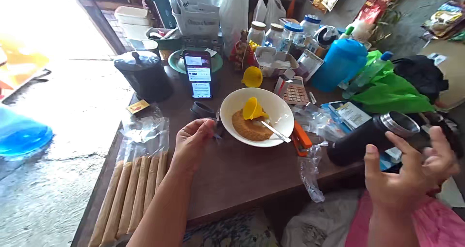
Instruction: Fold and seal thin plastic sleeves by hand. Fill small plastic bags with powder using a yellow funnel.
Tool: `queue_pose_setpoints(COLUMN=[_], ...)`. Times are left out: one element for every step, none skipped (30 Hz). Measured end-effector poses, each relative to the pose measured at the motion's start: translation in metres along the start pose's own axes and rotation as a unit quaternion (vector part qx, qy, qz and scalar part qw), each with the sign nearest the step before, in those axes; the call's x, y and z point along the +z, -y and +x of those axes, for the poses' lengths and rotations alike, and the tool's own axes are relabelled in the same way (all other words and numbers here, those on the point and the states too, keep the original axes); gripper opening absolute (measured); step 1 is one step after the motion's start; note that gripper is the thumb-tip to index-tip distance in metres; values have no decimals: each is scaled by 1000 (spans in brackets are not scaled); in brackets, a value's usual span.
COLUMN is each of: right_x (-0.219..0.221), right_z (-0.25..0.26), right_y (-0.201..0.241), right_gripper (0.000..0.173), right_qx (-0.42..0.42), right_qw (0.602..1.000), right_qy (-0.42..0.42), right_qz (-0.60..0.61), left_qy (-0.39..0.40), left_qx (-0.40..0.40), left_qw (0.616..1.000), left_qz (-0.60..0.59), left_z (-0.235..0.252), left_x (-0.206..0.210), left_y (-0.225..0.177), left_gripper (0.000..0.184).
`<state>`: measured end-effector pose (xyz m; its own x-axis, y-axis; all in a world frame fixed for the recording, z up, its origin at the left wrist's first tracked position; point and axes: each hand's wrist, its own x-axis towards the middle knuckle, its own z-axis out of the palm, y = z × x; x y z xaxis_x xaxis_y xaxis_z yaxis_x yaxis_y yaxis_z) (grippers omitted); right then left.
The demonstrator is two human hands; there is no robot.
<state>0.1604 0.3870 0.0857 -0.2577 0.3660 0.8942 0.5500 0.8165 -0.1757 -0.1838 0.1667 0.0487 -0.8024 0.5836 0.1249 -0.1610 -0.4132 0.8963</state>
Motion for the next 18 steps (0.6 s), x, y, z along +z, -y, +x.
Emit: queue_pose_setpoints(right_x=[5,10,16,21,27,32,37,43,50,57,63,68,72,76,79,82,85,88], right_z=[-2,-5,-6,-7,-7,-6,-5,-4,-3,-2,-2,-2,-1,1,2,3,4,5], right_y=[12,28,45,62,80,97,111,124,133,141,148,153,158,163,167,170,173,176], right_gripper=[34,30,29,30,26,19,20,27,33,37,39,40,40,40,40,40,39,39], right_qx=[35,85,144,213,284,349,405,453,494,523,542,552,558,562,562,557,551,545], right_qw=[993,966,914,835,738,634,533,438,354,289,246,219,201,188,177,169,161,162], right_qy=[-1,16,45,78,107,136,166,191,209,223,235,245,254,261,266,272,278,284], right_qz=[113,243,377,502,603,677,724,753,766,770,768,767,764,762,763,766,770,772], left_qy=[2,9,19,27,34,37,38,36,30,24,20,18,19,24,31,38,44,53], left_qx=[-2,-1,1,3,4,6,9,11,12,11,12,11,12,13,14,15,17,20], left_qw=[1000,1000,1000,1000,999,999,999,999,999,1000,1000,1000,1000,1000,999,999,999,998], left_qz=[-2,1,6,8,11,11,9,7,6,4,2,-1,-4,-8,-9,-10,-12,-13], left_z=[0,-1,0,0,0,1,0,0,-1,-2,-2,-3,-3,-3,-2,-2,-2,-2], left_x=[-1,-3,-5,-6,-7,-6,-6,-5,-4,-3,-2,-1,0,0,0,0,1,1], left_y=[0,0,1,2,3,4,4,3,2,1,0,0,0,0,0,1,1,1], left_gripper=[19,18,17,18,18,18,17,17,18,17,16,15,15,15,14,15,14,14])
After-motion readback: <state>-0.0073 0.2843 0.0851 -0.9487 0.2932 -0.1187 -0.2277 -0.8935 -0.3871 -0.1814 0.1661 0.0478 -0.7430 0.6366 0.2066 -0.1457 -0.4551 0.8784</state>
